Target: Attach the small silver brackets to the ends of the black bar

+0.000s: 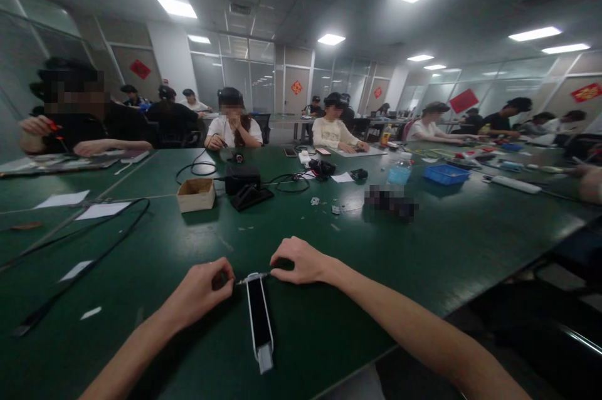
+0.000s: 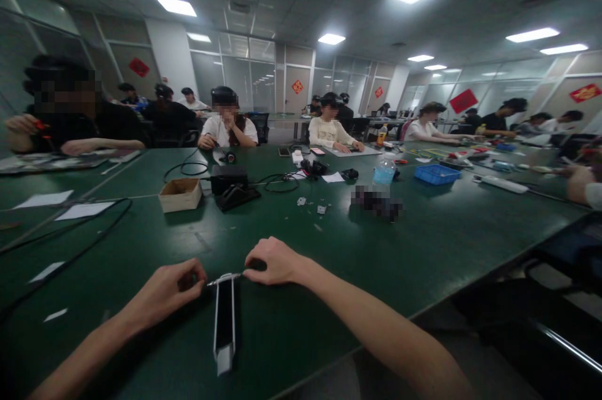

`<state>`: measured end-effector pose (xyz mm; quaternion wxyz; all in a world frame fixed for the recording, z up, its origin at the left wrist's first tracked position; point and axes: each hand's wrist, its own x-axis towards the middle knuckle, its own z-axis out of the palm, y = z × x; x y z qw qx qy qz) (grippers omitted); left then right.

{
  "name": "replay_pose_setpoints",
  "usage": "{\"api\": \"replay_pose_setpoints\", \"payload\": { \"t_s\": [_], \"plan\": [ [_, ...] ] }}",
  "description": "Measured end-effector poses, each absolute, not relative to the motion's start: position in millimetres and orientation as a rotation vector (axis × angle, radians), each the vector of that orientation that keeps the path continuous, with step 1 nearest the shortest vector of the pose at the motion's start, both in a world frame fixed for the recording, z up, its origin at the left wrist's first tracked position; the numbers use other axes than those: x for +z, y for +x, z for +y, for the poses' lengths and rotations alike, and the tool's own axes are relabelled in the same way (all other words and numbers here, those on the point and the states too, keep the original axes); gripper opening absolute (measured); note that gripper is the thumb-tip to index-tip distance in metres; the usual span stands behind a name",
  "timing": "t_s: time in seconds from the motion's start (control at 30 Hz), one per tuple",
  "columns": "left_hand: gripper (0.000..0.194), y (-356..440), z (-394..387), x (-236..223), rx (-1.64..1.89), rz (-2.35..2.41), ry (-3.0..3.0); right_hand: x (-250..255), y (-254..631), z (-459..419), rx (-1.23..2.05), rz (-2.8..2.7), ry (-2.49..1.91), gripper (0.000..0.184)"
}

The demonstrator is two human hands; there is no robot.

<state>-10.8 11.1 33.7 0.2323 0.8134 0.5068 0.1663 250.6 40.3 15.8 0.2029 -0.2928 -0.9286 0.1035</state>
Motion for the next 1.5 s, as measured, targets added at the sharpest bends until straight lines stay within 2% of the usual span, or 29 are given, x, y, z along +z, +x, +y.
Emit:
{"api": "replay_pose_setpoints", "payload": {
  "t_s": [0.77, 1.5],
  "plan": [
    [0.027, -11, 13, 32, 0.376, 1.325, 2.113, 12, 241, 38, 0.374, -2.633, -0.792, 0.015],
    [0.033, 3, 4, 26, 0.533, 1.351, 2.116, 13, 241, 37, 0.364, -2.612, -0.776, 0.015]
  ]
}}
